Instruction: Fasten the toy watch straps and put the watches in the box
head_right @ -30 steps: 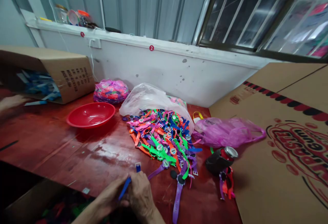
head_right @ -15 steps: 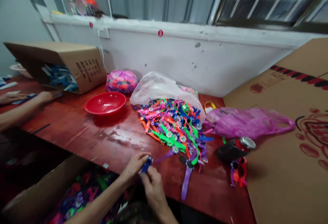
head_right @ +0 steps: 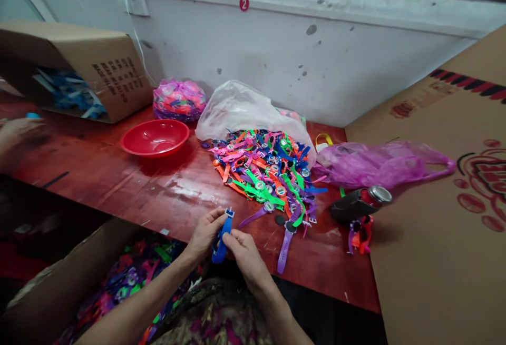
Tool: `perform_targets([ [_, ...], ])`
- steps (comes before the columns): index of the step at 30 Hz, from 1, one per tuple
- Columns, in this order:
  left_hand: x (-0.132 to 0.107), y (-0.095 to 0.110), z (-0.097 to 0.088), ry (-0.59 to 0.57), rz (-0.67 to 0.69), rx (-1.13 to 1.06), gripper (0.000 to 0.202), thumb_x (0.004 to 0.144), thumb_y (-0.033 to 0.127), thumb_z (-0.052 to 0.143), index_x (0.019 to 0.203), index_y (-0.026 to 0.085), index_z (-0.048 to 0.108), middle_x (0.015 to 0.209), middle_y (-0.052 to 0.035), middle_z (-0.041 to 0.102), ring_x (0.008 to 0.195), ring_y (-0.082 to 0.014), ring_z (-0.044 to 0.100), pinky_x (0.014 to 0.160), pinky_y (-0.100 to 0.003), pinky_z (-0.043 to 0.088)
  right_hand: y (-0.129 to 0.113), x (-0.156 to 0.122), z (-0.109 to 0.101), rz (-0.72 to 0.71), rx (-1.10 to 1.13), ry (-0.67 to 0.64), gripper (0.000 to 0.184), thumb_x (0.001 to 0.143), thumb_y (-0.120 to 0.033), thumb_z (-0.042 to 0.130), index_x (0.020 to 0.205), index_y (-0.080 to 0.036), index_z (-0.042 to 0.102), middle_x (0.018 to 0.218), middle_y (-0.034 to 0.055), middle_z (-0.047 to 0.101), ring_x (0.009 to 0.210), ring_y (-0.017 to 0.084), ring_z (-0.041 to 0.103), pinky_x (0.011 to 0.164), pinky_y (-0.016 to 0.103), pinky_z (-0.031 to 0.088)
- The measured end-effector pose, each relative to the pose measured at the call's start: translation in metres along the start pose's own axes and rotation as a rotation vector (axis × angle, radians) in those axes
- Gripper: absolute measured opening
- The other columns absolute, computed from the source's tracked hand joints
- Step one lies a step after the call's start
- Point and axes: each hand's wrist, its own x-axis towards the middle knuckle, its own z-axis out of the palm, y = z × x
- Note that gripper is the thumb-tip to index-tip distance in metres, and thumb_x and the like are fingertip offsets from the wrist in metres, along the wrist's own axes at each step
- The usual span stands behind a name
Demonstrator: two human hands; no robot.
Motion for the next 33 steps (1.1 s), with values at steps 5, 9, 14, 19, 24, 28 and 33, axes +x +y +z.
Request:
perform_targets([
  [5,-0.004,-0.005,-0.001,0.035,0.002,0.001,0.033,0.067,0.043,0.063,0.078,0.013,0.052,0.056,0.0063,0.045,0.045,-0.0013,0.036,0.045,-0.013,0.030,0.001,0.005,-0.005,0.091,-0.067,-0.062,0.041,0.071,-0.052,0.058,0.063,-0.015,0.044,0.056,-0.0040,0.036,0.050,0.006,0.027,0.050,0.019,0.024],
  [9,-0.006,-0.003,-0.002,0.042,0.043,0.056,0.036,0.068,0.047,0.061,0.074,0.013,0.051,0.055,0.0063,0.042,0.045,-0.0016,0.035,0.045,-0.013,0.029,0.004,0.008,-0.006,0.095,-0.076,-0.078,0.039,0.072,-0.051,0.056,0.062,-0.016,0.041,0.056,-0.0050,0.031,0.050,0.006,0.024,0.049,0.020,0.022],
  [14,-0.008,-0.004,-0.003,0.039,0.048,0.072,0.034,0.069,0.046,0.061,0.076,0.014,0.052,0.055,0.0063,0.044,0.045,-0.0019,0.036,0.047,-0.014,0.031,-0.001,0.006,-0.009,0.063,-0.120,-0.106,0.040,0.074,-0.051,0.054,0.062,-0.016,0.041,0.056,-0.0046,0.032,0.050,0.006,0.025,0.049,0.020,0.021],
  [19,-0.010,-0.005,0.002,0.043,0.031,0.035,0.034,0.068,0.045,0.062,0.078,0.014,0.053,0.055,0.0061,0.046,0.045,-0.0026,0.037,0.047,-0.014,0.032,-0.007,0.005,-0.014,0.072,-0.113,-0.120,0.038,0.073,-0.049,0.054,0.063,-0.015,0.042,0.056,-0.0042,0.034,0.051,0.006,0.026,0.050,0.020,0.021],
  [24,-0.012,-0.004,0.005,0.054,0.040,0.027,0.034,0.066,0.044,0.064,0.076,0.013,0.054,0.057,0.0049,0.049,0.047,-0.0034,0.040,0.049,-0.015,0.034,-0.008,0.007,-0.014,0.092,-0.082,-0.096,0.037,0.071,-0.049,0.057,0.063,-0.015,0.044,0.057,-0.0036,0.036,0.053,0.007,0.028,0.051,0.020,0.023],
  [28,-0.013,-0.006,0.004,0.049,0.047,0.062,0.031,0.067,0.042,0.063,0.075,0.013,0.055,0.060,0.0036,0.052,0.049,-0.0043,0.044,0.050,-0.015,0.037,-0.010,0.006,-0.015,0.053,-0.086,-0.073,0.040,0.071,-0.052,0.057,0.062,-0.014,0.044,0.056,-0.0039,0.036,0.052,0.006,0.027,0.050,0.020,0.022],
  [33,-0.015,-0.009,0.005,0.044,0.055,0.069,0.029,0.067,0.040,0.062,0.074,0.013,0.055,0.061,0.0033,0.053,0.049,-0.0051,0.047,0.049,-0.016,0.039,-0.012,0.004,-0.019,0.032,-0.089,-0.068,0.043,0.070,-0.055,0.058,0.064,-0.014,0.045,0.057,-0.0036,0.038,0.053,0.006,0.029,0.051,0.020,0.023],
])
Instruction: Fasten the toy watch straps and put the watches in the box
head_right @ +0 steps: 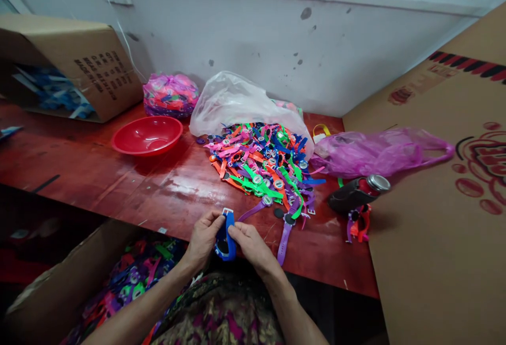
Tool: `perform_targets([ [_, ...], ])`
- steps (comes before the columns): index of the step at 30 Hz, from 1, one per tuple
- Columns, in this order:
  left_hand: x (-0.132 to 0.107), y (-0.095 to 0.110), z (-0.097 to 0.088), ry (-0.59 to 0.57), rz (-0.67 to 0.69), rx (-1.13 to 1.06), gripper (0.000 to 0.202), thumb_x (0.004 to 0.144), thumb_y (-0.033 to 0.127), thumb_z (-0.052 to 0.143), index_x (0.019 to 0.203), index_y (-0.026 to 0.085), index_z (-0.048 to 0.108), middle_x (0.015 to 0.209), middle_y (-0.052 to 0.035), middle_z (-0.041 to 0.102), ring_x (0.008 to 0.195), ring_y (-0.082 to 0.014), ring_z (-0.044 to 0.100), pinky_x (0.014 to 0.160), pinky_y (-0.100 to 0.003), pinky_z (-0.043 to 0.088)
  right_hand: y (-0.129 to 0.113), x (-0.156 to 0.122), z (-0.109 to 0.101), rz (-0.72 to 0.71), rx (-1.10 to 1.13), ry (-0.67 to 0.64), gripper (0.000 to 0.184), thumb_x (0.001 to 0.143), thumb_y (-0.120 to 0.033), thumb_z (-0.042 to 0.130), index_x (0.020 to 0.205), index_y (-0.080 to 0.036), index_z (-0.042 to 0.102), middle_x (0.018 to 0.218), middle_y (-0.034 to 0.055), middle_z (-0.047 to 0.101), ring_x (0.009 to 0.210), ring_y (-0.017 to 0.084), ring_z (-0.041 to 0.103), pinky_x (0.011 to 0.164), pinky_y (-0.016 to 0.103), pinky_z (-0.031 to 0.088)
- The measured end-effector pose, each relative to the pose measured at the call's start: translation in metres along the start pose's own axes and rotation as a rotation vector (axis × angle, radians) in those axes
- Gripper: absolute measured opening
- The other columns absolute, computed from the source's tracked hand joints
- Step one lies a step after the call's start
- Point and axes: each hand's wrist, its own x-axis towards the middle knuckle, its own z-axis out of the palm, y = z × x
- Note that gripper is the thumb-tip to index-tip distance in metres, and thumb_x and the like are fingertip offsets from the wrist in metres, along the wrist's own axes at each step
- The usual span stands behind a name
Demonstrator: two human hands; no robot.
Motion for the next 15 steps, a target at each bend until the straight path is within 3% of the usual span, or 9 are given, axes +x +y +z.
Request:
perform_targets([
  [4,-0.0013,0.0015,0.0020,-0.070,0.004,0.012,0.026,0.069,0.039,0.061,0.074,0.014,0.055,0.058,0.0041,0.053,0.048,-0.0058,0.048,0.049,-0.017,0.040,0.0016,0.0001,-0.0037,0.018,0.021,0.004,0.042,0.071,-0.053,0.058,0.065,-0.013,0.047,0.058,-0.0031,0.039,0.053,0.006,0.030,0.050,0.020,0.023],
  [15,0.0003,-0.0006,0.0012,-0.052,0.097,0.071,0.019,0.073,0.031,0.057,0.082,0.015,0.062,0.073,0.0004,0.062,0.063,-0.0078,0.054,0.063,-0.018,0.043,0.0064,-0.0001,-0.0045,0.001,0.115,0.001,0.034,0.073,-0.043,0.058,0.062,-0.013,0.049,0.060,-0.0010,0.044,0.055,0.007,0.034,0.052,0.021,0.028],
])
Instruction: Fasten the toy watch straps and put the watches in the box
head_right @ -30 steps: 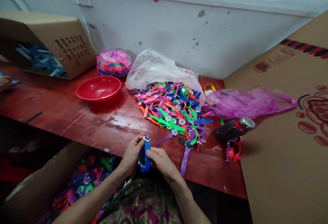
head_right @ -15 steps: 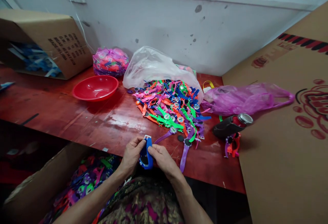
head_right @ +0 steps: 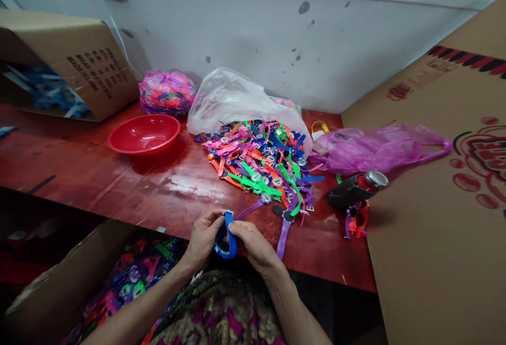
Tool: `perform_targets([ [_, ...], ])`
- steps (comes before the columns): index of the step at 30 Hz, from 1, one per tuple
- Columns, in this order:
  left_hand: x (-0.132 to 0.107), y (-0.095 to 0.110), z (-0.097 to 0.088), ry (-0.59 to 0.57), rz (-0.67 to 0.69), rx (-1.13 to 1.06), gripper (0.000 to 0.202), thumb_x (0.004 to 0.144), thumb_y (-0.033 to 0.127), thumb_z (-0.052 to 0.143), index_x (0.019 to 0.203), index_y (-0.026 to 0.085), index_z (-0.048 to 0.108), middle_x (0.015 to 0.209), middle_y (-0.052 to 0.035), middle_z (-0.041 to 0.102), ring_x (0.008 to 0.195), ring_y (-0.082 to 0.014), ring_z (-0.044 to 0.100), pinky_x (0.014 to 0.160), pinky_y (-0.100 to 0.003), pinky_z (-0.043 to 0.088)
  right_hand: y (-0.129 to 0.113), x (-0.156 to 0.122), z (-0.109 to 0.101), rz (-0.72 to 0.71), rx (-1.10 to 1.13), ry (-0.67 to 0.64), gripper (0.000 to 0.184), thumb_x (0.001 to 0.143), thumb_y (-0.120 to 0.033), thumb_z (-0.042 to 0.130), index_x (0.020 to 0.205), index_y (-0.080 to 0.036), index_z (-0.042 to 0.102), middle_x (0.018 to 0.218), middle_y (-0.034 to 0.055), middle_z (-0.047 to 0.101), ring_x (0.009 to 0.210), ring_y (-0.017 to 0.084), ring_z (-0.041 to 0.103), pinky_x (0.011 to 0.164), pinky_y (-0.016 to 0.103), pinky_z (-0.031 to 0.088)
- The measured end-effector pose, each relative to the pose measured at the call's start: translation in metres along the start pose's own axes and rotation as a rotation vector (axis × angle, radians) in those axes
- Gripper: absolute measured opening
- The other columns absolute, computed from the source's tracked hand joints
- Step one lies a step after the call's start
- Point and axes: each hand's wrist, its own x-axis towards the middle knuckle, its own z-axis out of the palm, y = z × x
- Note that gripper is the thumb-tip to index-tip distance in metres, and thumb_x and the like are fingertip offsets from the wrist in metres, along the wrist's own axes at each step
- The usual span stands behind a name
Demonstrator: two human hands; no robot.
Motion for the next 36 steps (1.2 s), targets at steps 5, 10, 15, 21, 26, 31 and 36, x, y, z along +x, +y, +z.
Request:
perform_targets([
  [5,-0.005,0.000,-0.005,-0.073,0.149,0.189,0.017,0.076,0.029,0.055,0.076,0.013,0.063,0.068,0.0009,0.059,0.064,-0.0077,0.051,0.063,-0.017,0.041,0.003,0.004,-0.001,-0.064,-0.141,0.067,0.040,0.074,-0.051,0.055,0.063,-0.013,0.047,0.057,-0.0035,0.038,0.053,0.006,0.030,0.050,0.021,0.024],
  [10,-0.010,0.004,-0.010,-0.143,0.197,0.332,0.021,0.079,0.030,0.051,0.077,0.013,0.063,0.065,0.0009,0.056,0.061,-0.0071,0.047,0.060,-0.016,0.038,0.009,0.009,-0.007,-0.088,-0.195,0.213,0.034,0.065,-0.044,0.065,0.075,-0.015,0.051,0.052,-0.0071,0.038,0.048,0.006,0.032,0.047,0.020,0.023],
  [15,-0.015,0.012,-0.016,-0.289,0.138,0.429,0.024,0.082,0.031,0.047,0.077,0.013,0.062,0.069,0.0000,0.058,0.065,-0.0079,0.049,0.064,-0.017,0.038,0.014,0.003,-0.010,-0.144,-0.039,0.170,0.024,0.064,-0.029,0.068,0.081,-0.014,0.062,0.057,-0.0048,0.048,0.048,0.004,0.035,0.046,0.019,0.025],
  [21,-0.017,0.010,-0.036,-0.343,0.020,0.453,0.022,0.079,0.030,0.047,0.069,0.012,0.055,0.061,0.0013,0.050,0.058,-0.0068,0.043,0.057,-0.017,0.034,0.025,0.006,-0.021,-0.227,0.337,0.188,0.018,0.064,-0.030,0.070,0.070,-0.016,0.060,0.041,-0.0102,0.031,0.036,0.002,0.022,0.041,0.018,0.019],
  [26,-0.017,0.005,-0.055,-0.382,-0.221,0.279,0.028,0.074,0.041,0.051,0.072,0.013,0.049,0.058,0.0036,0.045,0.052,-0.0052,0.037,0.051,-0.016,0.031,0.025,0.010,-0.018,-0.243,0.303,0.221,0.024,0.069,-0.039,0.065,0.073,-0.016,0.057,0.041,-0.0102,0.033,0.033,0.002,0.024,0.041,0.018,0.023],
  [31,-0.023,0.002,-0.112,-0.473,-0.345,0.567,0.033,0.076,0.044,0.046,0.071,0.013,0.051,0.063,0.0009,0.050,0.057,-0.0079,0.042,0.055,-0.018,0.032,0.004,0.029,-0.038,-0.265,-0.419,0.380,0.033,0.081,-0.039,0.046,0.101,-0.015,0.059,0.066,0.0009,0.058,0.044,0.008,0.044,0.044,0.022,0.033],
  [36,-0.027,0.005,-0.185,-0.485,-0.279,1.362,0.040,0.082,0.043,0.034,0.065,0.015,0.057,0.065,-0.0047,0.058,0.064,-0.0163,0.054,0.060,-0.023,0.033,-0.025,0.085,-0.065,-0.242,-1.247,0.711,0.038,0.083,-0.025,0.047,0.120,-0.018,0.050,0.107,0.0105,0.056,0.096,0.021,0.054,0.077,0.031,0.042],
])
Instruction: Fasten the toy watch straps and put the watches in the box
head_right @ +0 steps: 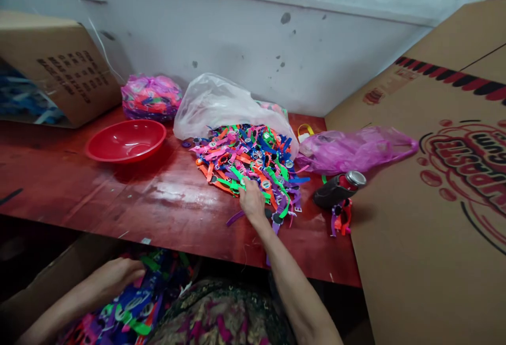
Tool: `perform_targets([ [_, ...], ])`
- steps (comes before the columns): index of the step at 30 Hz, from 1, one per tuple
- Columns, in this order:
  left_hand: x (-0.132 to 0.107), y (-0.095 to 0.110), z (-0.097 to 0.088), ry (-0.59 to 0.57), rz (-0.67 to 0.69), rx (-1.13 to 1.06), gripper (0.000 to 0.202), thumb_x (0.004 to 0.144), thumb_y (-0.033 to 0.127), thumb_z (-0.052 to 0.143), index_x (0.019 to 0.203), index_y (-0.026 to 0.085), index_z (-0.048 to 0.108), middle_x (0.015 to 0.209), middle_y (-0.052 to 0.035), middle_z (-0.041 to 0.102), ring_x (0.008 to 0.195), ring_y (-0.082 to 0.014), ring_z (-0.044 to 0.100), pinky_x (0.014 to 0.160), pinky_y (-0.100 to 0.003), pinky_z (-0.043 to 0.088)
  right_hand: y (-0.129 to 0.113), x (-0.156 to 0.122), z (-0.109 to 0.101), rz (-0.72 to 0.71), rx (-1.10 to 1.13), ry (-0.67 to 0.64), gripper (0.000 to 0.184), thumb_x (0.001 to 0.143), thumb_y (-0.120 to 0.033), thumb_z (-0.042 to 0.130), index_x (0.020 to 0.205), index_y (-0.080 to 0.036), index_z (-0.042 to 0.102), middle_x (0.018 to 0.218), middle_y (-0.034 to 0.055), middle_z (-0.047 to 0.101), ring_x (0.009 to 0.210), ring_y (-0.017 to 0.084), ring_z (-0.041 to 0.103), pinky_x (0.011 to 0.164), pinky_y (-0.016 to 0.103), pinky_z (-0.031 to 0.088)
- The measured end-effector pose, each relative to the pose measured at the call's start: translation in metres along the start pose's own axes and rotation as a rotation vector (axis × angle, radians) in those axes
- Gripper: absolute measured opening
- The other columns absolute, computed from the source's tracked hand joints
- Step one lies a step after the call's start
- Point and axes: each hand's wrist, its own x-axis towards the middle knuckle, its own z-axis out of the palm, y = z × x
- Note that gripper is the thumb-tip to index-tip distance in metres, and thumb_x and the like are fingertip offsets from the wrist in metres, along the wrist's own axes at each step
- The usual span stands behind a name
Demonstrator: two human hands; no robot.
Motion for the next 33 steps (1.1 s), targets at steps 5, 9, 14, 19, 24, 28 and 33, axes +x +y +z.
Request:
perform_targets([
  [5,0.007,0.024,-0.014,0.220,-0.056,0.139,0.036,0.084,0.037,0.032,0.091,0.019,0.062,0.088,-0.0094,0.066,0.084,-0.0253,0.061,0.070,-0.030,0.039,-0.021,0.014,0.032,0.028,-0.295,-0.123,0.034,0.084,-0.026,0.045,0.118,-0.019,0.048,0.106,0.0118,0.052,0.088,0.022,0.058,0.067,0.030,0.043],
  [9,0.035,0.086,-0.005,0.282,0.148,-0.329,0.038,0.084,0.043,0.034,0.091,0.018,0.062,0.082,-0.0050,0.065,0.077,-0.0169,0.060,0.069,-0.024,0.042,-0.033,-0.026,0.050,-0.117,-0.273,-0.193,0.023,0.086,-0.036,0.046,0.104,-0.024,0.053,0.100,0.0041,0.054,0.084,0.017,0.058,0.062,0.024,0.041],
  [14,0.073,0.136,0.021,0.255,0.102,-0.920,0.045,0.079,0.047,0.039,0.107,0.012,0.050,0.071,-0.0012,0.057,0.047,-0.0078,0.049,0.044,-0.018,0.037,-0.020,-0.063,0.045,-0.244,-0.136,-0.154,0.022,0.090,-0.031,0.038,0.101,-0.023,0.055,0.096,0.0034,0.057,0.086,0.015,0.057,0.067,0.022,0.040],
  [19,0.080,0.148,0.023,0.374,0.147,-0.902,0.034,0.079,0.043,0.042,0.087,0.013,0.056,0.061,0.0013,0.053,0.047,-0.0066,0.046,0.047,-0.017,0.036,0.009,-0.048,0.019,-0.034,0.008,-0.061,0.033,0.088,-0.027,0.040,0.118,-0.020,0.050,0.099,0.0062,0.062,0.087,0.018,0.057,0.074,0.026,0.040],
  [24,0.075,0.140,0.019,0.478,0.156,-0.756,0.029,0.080,0.037,0.042,0.083,0.014,0.060,0.060,0.0015,0.052,0.052,-0.0082,0.046,0.052,-0.018,0.035,0.011,-0.035,0.000,0.002,-0.295,0.071,0.036,0.085,-0.022,0.044,0.119,-0.017,0.053,0.110,0.0134,0.055,0.101,0.026,0.048,0.079,0.034,0.035],
  [28,0.075,0.131,0.021,0.496,0.117,-0.761,0.031,0.080,0.039,0.042,0.085,0.014,0.060,0.059,0.0018,0.052,0.051,-0.0084,0.046,0.050,-0.018,0.036,-0.011,-0.057,0.013,-0.201,-0.336,-0.140,0.032,0.086,-0.027,0.043,0.115,-0.019,0.053,0.098,0.0109,0.059,0.090,0.024,0.050,0.075,0.034,0.034],
  [33,0.080,0.134,0.023,0.368,0.038,-0.944,0.034,0.078,0.040,0.045,0.093,0.011,0.056,0.060,0.0020,0.054,0.042,-0.0053,0.043,0.042,-0.017,0.034,-0.017,-0.072,0.030,-0.119,-0.127,-0.256,0.018,0.082,-0.023,0.049,0.096,-0.016,0.057,0.090,0.0079,0.060,0.084,0.020,0.053,0.070,0.030,0.034],
])
